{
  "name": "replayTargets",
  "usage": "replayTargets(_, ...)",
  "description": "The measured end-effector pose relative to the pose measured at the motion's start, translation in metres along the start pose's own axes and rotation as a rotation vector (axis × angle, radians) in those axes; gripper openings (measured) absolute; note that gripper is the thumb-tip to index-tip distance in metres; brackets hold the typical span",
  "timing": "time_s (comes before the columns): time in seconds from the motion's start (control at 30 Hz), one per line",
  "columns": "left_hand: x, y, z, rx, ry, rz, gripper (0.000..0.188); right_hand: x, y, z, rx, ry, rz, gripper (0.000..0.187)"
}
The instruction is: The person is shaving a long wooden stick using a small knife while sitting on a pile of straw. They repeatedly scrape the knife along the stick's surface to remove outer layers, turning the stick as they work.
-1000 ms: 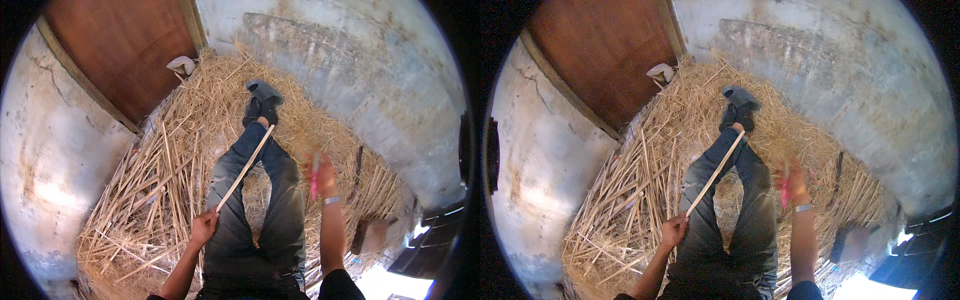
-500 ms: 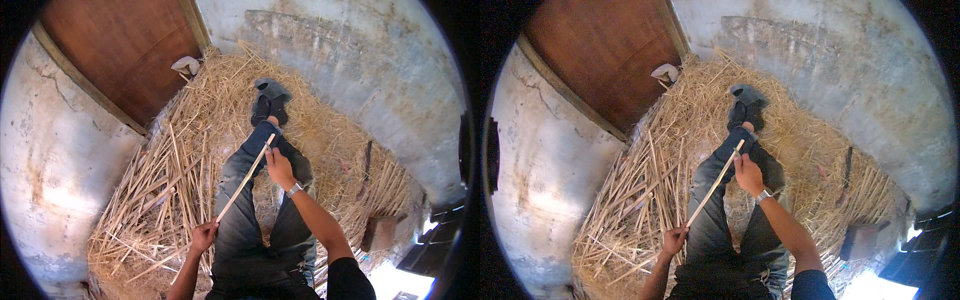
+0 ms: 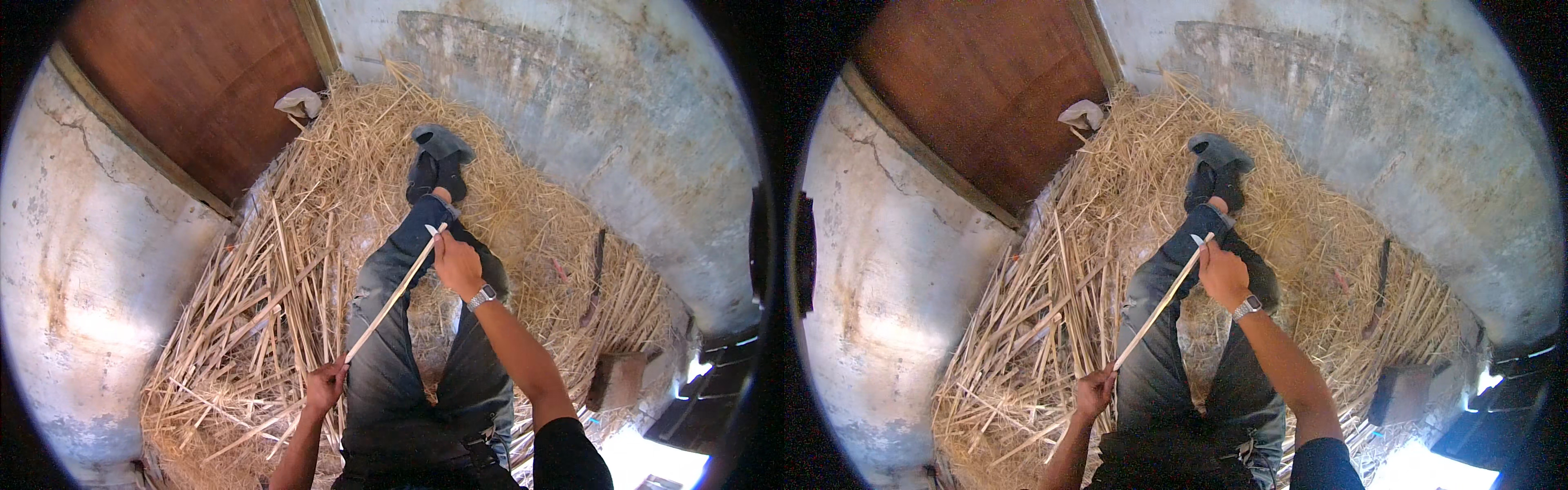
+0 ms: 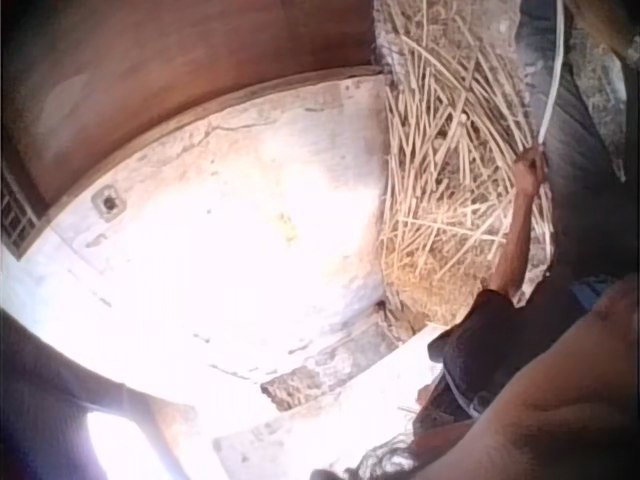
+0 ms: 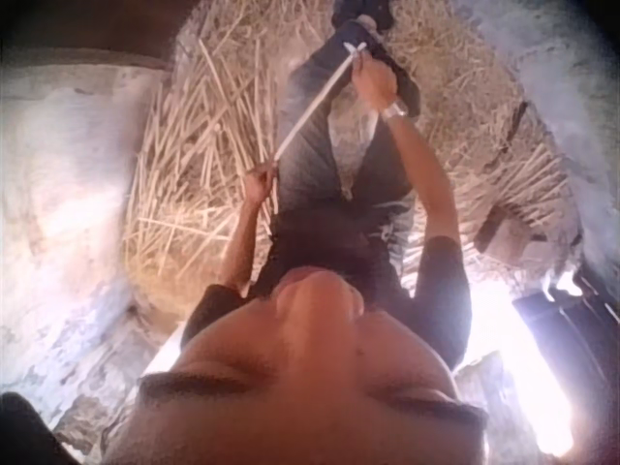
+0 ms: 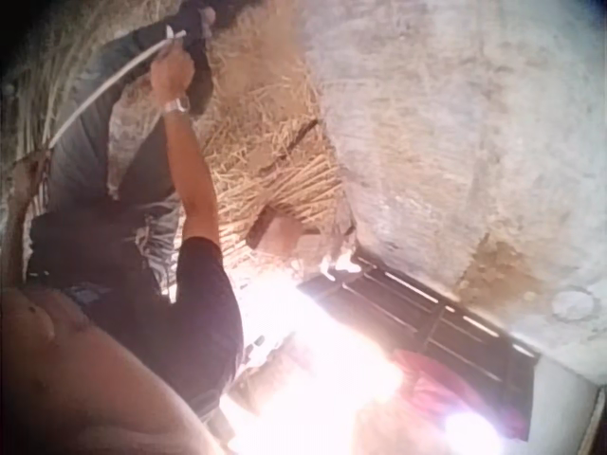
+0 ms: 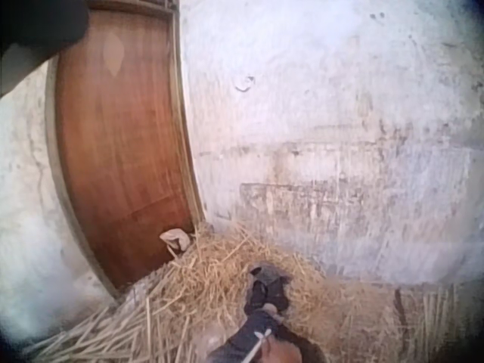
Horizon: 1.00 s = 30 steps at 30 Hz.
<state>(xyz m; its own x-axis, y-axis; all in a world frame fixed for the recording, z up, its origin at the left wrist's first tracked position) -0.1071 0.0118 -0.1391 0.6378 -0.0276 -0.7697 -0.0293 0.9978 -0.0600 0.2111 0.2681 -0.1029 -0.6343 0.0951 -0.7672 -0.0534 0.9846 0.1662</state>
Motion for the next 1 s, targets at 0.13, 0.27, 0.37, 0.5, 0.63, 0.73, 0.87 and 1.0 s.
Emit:
replayTargets(0.13, -0.001, 0.001, 0.007, 0.063, 0.172, 0.057, 0.028, 0.017, -0.010, 0.010, 0.096, 0.056, -0.018, 0.033)
replayTargets(0.27, -0.004, 0.003, 0.005, 0.076, 0.194, 0.052, 0.031, 0.027, -0.015, 0.023, 0.080, 0.121, 0.043, 0.034)
replayTargets(0.37, -0.004, 0.005, 0.004, 0.112, 0.230, 0.076, 0.031, 0.028, -0.013, 0.026, 0.054, 0.171, 0.040, 0.037)
replayTargets(0.5, -0.001, 0.005, 0.007, 0.101, 0.258, 0.080, 0.030, 0.029, -0.014, 0.031, 0.065, 0.227, 0.035, 0.039)
replayTargets(0.63, 0.000, 0.004, 0.007, 0.118, 0.255, 0.088, 0.030, 0.031, -0.016, 0.034, 0.070, 0.312, 0.019, 0.039)
replayTargets(0.73, 0.001, 0.006, 0.002, 0.088, 0.215, 0.063, 0.029, 0.029, -0.016, 0.037, 0.058, 0.283, -0.002, 0.040)
replayTargets(0.87, 0.000, 0.002, 0.000, 0.120, 0.252, 0.078, 0.029, 0.024, -0.023, 0.034, 0.062, 0.357, 0.040, 0.042)
replayTargets(1.0, 0.008, 0.004, -0.005, 0.141, 0.128, 0.114, 0.025, 0.029, -0.029, 0.032, 0.090, 0.401, -0.015, 0.041)
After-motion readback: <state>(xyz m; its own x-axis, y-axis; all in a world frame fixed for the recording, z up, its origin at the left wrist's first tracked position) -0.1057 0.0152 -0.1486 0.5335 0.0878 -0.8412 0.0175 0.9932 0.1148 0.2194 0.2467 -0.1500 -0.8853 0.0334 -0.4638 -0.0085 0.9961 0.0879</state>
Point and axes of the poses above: each hand's wrist, its own y-axis towards the middle knuckle, its own x-axis out of the palm, z = x × y, the point moved 3 cm from there along y, towards the middle knuckle, and after that the axes turned 5 degrees about y, right-handed, at the moved point
